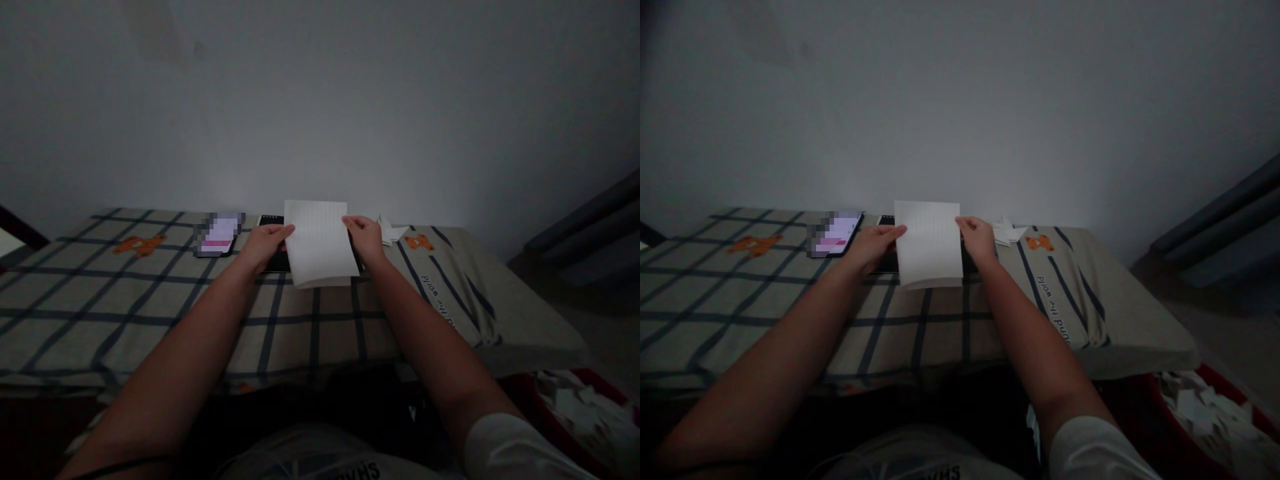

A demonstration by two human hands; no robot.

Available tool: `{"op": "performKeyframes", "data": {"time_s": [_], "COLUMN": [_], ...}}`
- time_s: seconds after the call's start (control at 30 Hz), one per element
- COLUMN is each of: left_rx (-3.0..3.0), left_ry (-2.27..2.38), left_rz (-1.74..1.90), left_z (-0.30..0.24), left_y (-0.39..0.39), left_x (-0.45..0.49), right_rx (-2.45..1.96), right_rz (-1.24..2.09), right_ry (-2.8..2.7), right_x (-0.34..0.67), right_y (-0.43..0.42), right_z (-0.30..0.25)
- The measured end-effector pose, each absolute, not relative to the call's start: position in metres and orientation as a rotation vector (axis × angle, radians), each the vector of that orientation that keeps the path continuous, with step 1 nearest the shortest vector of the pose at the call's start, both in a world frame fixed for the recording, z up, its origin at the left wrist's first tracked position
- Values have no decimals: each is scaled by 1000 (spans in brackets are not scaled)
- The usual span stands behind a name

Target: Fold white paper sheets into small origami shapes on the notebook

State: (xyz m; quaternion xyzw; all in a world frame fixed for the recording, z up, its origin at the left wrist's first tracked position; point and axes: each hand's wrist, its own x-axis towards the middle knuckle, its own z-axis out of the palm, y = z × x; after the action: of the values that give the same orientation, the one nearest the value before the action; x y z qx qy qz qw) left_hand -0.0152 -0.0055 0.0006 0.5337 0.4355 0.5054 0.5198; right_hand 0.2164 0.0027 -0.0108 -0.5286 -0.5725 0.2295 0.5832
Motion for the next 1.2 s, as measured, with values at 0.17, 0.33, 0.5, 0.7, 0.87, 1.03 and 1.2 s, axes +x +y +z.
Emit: {"op": "performKeyframes", "data": {"time_s": [0.17,0.33,0.5,0.7,0.87,1.03,1.2], "left_rx": [1190,1194,1235,1299,1272,1239,1097], "left_ry": [1022,992,1066,1122,1190,1166,1079], "left_rz": [1113,979,1081,1235,1337,1364,1277], "left_z": [2,2,0,-5,-7,-8,-3], "left_y": [-7,-7,-5,3,8,9,7], "left_x": [-15,-18,-19,-26,-29,-29,-28], "right_rx": [-1170,-1161,-1107,-996,-1059,-1120,-1190], "right_rz": [511,503,642,1028,1059,931,837], "right_ry": [-1305,-1257,-1230,-1159,-1282,-1384,-1371], "right_x": [217,219,216,212,212,211,211], "right_y": [1,5,5,5,4,3,6], "right_z": [-11,-14,-12,-13,-16,-18,-19]}}
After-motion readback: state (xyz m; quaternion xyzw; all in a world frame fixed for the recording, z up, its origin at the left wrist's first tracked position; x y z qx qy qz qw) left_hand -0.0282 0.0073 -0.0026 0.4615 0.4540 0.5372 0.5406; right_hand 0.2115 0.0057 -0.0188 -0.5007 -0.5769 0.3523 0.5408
